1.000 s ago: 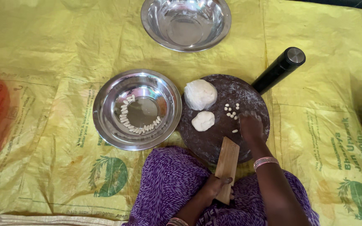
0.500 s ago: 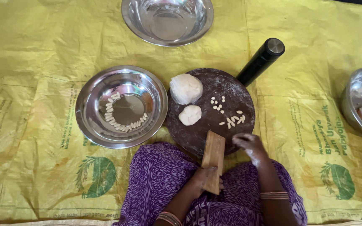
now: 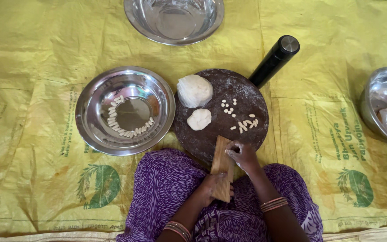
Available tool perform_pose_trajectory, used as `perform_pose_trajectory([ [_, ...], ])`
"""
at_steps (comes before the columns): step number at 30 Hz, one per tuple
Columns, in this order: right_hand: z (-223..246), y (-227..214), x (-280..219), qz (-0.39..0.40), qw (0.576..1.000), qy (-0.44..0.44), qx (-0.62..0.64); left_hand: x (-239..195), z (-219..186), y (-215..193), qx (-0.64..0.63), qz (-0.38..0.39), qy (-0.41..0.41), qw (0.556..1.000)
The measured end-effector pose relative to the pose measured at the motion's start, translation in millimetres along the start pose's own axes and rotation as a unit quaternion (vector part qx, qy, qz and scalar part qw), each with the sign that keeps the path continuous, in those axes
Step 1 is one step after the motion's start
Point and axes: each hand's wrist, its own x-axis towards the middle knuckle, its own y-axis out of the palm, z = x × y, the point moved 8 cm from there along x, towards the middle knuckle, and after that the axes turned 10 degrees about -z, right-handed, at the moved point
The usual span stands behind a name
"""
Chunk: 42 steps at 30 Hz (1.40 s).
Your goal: The person sits on the floor and rolls small pieces of dough into balls. They then use a wooden ridged tool to press each ball into a ridged shape and place the finished pieces into a metal bowl.
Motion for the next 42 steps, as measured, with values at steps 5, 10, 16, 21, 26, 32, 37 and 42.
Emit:
perform_pose_trajectory([
  [5,-20.5,10.4,-6.7,0.06,0.99,0.123,-0.028,0.4,0.5,-2.0,0.011,-0.025,-0.02,0.999],
  [10,-16.7,6.6,-7.4,0.061,0.995,0.083,0.001,1.6,2.0,-2.0,0.01,-0.014,-0.011,1.0],
  [16,-24.5,15.8,-0.5,0.065,0.993,0.091,-0.029,5.3,4.3,-3.8,-0.018,0.002,-0.013,1.0],
  [21,-28.5,14.1,6.0,0.053,0.994,0.097,-0.012,4.7,7.5,-4.0,-0.021,-0.01,-0.017,1.0],
  [26,-22.1,8.7,9.4,0.045,0.99,0.115,-0.065,0.4,4.1,-2.6,-0.014,-0.013,-0.026,0.999],
  [32,-9.7,2.8,12.5,0.056,0.984,0.124,-0.114,-10.4,-3.7,1.1,-0.006,-0.028,-0.018,0.999],
  [37,-9.1,3.1,18.1,0.079,0.976,0.156,-0.129,-18.7,-8.3,3.6,0.013,-0.048,-0.036,0.998],
  [42,-4.8,0.2,26.6,0.057,0.981,0.133,-0.129,-23.0,-10.9,6.1,0.013,-0.046,-0.036,0.998],
])
